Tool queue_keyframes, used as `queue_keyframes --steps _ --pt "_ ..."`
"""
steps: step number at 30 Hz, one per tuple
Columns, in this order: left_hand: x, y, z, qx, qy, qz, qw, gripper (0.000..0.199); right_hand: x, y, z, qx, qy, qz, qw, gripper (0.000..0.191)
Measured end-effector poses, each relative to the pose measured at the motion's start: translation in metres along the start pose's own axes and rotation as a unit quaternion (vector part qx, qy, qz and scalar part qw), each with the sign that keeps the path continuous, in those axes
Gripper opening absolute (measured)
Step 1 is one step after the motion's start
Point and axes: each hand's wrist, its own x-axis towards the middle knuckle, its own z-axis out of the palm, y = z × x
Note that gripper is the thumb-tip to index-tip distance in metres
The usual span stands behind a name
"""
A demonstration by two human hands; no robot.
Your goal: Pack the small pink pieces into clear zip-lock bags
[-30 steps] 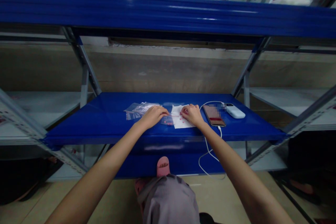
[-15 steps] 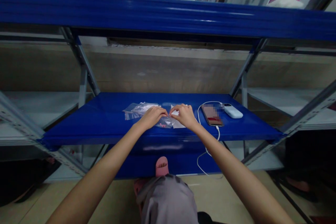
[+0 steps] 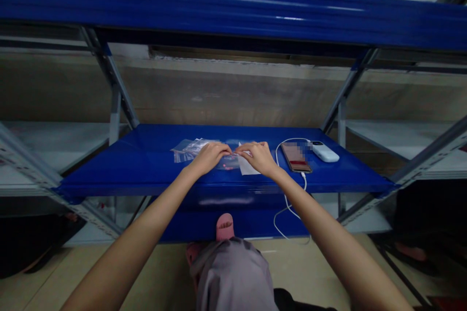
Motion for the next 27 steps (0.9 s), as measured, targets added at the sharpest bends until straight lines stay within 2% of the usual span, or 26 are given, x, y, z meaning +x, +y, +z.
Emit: queue_keyframes --steps 5,10,12,14,16,19,22,27 --pt "-0.001 -0.003 -0.002 -0.033 0.021 -0.019 0.999 0.014 0.0 0.004 0.005 0.09 0.016 0.015 0.996 0.023" --pt "-0.004 -0.002 0.0 -0.134 0.068 -0.05 0.987 0.012 0.0 0.003 0.013 0.195 0.092 0.051 0.975 0.015" --pt "-0.005 0.0 0.001 -0.177 0.099 -0.073 0.976 0.018 0.0 0.003 0.017 0.243 0.125 0.056 0.96 0.021" --pt "-0.005 0.003 0.001 -0.206 0.126 -0.098 0.966 0.032 0.0 0.002 0.018 0.277 0.141 0.075 0.947 0.03" --pt "-0.005 0.005 0.002 -0.22 0.146 -0.131 0.956 0.04 0.0 0.001 0.018 0.297 0.135 0.096 0.94 0.029" --pt "-0.003 0.004 0.004 -0.241 0.157 -0.168 0.943 0.019 0.001 0.0 0.015 0.307 0.105 0.11 0.939 0.019" --pt "-0.001 0.001 0.007 -0.259 0.156 -0.163 0.939 0.004 0.002 0.0 0.013 0.28 0.086 0.105 0.95 0.018" --pt "0.001 -0.003 0.008 -0.228 0.123 -0.168 0.951 0.012 0.004 0.0 0.017 0.24 0.074 0.085 0.964 0.016"
